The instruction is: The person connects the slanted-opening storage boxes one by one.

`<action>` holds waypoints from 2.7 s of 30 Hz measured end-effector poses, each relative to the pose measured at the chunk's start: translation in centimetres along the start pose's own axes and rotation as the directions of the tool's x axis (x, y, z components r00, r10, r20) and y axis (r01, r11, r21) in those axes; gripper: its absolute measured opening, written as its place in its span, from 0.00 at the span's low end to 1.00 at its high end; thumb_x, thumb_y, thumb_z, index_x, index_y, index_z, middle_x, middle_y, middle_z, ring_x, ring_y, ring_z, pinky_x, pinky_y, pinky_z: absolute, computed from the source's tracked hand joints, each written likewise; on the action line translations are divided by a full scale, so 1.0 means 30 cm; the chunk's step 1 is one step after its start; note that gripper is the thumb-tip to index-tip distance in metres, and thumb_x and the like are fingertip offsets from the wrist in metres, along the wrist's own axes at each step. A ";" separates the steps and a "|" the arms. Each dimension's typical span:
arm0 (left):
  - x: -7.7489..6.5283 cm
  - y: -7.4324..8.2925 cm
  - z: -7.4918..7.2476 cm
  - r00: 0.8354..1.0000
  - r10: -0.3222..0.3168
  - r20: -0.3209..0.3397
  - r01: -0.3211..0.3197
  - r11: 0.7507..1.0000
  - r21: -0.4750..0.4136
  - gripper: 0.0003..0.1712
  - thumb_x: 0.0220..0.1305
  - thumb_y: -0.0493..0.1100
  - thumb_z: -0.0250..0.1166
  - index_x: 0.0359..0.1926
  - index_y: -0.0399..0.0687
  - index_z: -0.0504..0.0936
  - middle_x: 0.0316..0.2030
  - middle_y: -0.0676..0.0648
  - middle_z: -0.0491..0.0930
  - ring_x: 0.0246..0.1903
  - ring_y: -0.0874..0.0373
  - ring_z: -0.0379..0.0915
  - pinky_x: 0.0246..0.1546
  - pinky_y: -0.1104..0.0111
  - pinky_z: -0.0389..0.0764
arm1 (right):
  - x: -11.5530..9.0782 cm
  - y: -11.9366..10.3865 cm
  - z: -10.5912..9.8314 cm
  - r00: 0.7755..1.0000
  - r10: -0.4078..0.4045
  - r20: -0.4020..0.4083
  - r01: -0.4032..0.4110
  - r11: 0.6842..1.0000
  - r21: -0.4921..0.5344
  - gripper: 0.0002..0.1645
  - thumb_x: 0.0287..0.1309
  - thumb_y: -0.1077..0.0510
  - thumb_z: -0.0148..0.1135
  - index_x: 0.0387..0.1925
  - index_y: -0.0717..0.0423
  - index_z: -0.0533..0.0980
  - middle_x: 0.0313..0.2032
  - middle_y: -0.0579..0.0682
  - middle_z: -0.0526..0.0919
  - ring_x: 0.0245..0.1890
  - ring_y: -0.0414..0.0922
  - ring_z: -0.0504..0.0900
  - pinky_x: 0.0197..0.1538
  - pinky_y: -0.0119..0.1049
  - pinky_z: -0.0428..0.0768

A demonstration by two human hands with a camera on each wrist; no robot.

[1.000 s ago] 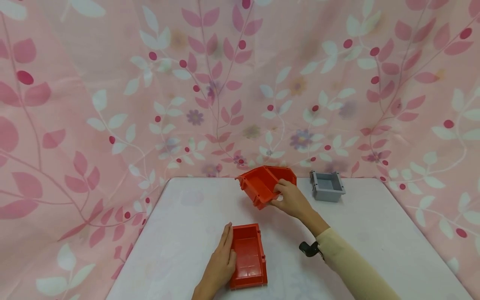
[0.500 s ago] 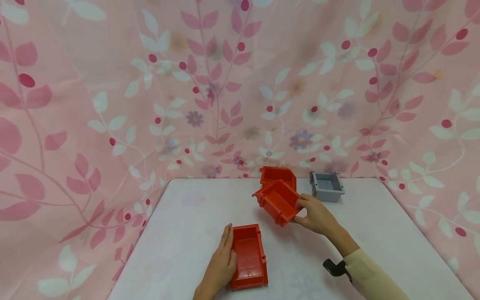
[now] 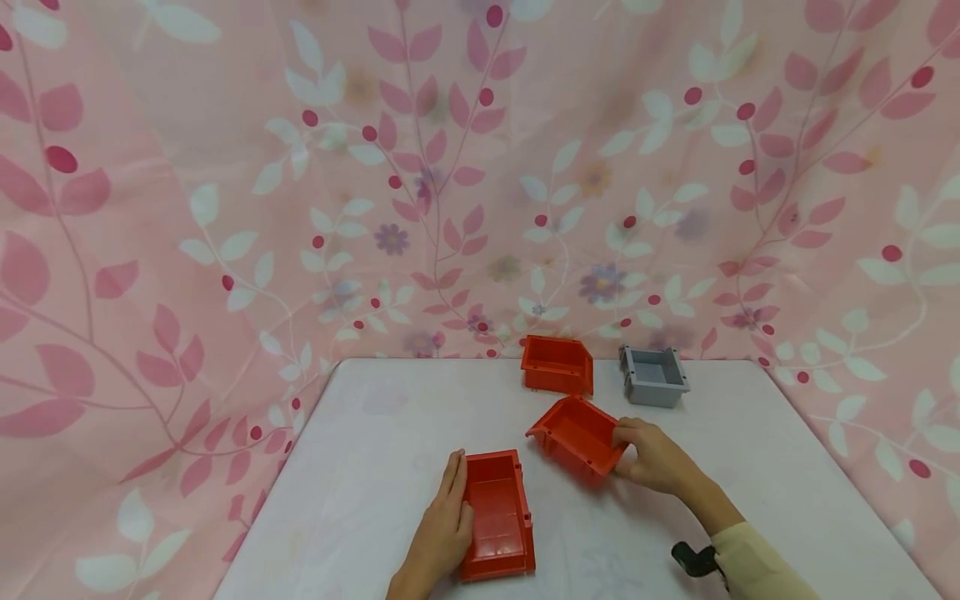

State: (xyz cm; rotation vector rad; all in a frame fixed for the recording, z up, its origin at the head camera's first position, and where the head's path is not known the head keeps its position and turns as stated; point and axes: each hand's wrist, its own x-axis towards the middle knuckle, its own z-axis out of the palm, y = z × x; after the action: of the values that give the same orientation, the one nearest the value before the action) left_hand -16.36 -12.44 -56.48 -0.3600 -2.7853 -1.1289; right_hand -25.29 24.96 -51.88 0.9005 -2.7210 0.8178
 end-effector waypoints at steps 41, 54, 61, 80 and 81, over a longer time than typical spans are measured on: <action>0.001 -0.002 0.010 1.000 0.008 -0.028 -0.008 1.000 -0.011 0.40 0.75 0.34 0.54 0.82 0.39 0.50 0.82 0.46 0.44 0.78 0.48 0.48 0.68 0.52 0.65 | 0.010 -0.167 0.156 0.975 0.158 -0.159 -0.177 0.977 -0.115 0.22 0.48 0.76 0.73 0.43 0.53 0.88 0.39 0.47 0.87 0.44 0.50 0.82 0.48 0.50 0.87; 0.001 -0.006 0.013 1.000 0.005 -0.028 -0.006 1.000 -0.027 0.40 0.75 0.34 0.55 0.82 0.39 0.51 0.82 0.46 0.44 0.78 0.48 0.48 0.67 0.52 0.65 | -0.050 -0.101 0.147 0.872 0.137 -0.471 -0.184 0.981 -0.057 0.18 0.43 0.76 0.60 0.35 0.59 0.84 0.51 0.60 0.82 0.57 0.62 0.74 0.54 0.67 0.79; 0.003 -0.006 0.015 1.000 0.004 -0.027 -0.004 1.000 -0.023 0.40 0.75 0.35 0.55 0.83 0.40 0.50 0.82 0.47 0.44 0.78 0.49 0.46 0.68 0.52 0.64 | -0.045 -0.120 0.132 0.641 0.642 -0.420 -0.648 0.746 0.151 0.44 0.63 0.48 0.64 0.69 0.72 0.62 0.62 0.73 0.62 0.43 0.68 0.79 0.40 0.65 0.85; 0.003 -0.006 0.011 0.999 0.020 -0.029 -0.020 1.000 -0.022 0.40 0.74 0.34 0.55 0.82 0.39 0.52 0.82 0.46 0.46 0.78 0.48 0.49 0.67 0.52 0.66 | 0.020 -0.122 -0.016 0.753 0.607 -0.252 -0.538 0.790 0.295 0.34 0.66 0.64 0.56 0.70 0.75 0.66 0.59 0.74 0.76 0.45 0.64 0.81 0.45 0.55 0.87; 0.003 -0.008 0.010 0.999 0.024 -0.030 -0.024 1.000 -0.019 0.40 0.74 0.34 0.56 0.82 0.39 0.52 0.82 0.47 0.46 0.78 0.49 0.49 0.67 0.53 0.66 | 0.020 -0.125 -0.027 0.774 0.582 -0.250 -0.516 0.808 0.284 0.33 0.66 0.64 0.56 0.70 0.75 0.66 0.59 0.74 0.76 0.45 0.63 0.82 0.44 0.54 0.87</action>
State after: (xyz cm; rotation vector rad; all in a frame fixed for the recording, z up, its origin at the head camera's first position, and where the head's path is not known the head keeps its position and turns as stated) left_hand -16.52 -12.37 -56.83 -0.3738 -2.7385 -1.1469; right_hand -23.57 22.60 -49.31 -0.0644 -2.6371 1.2311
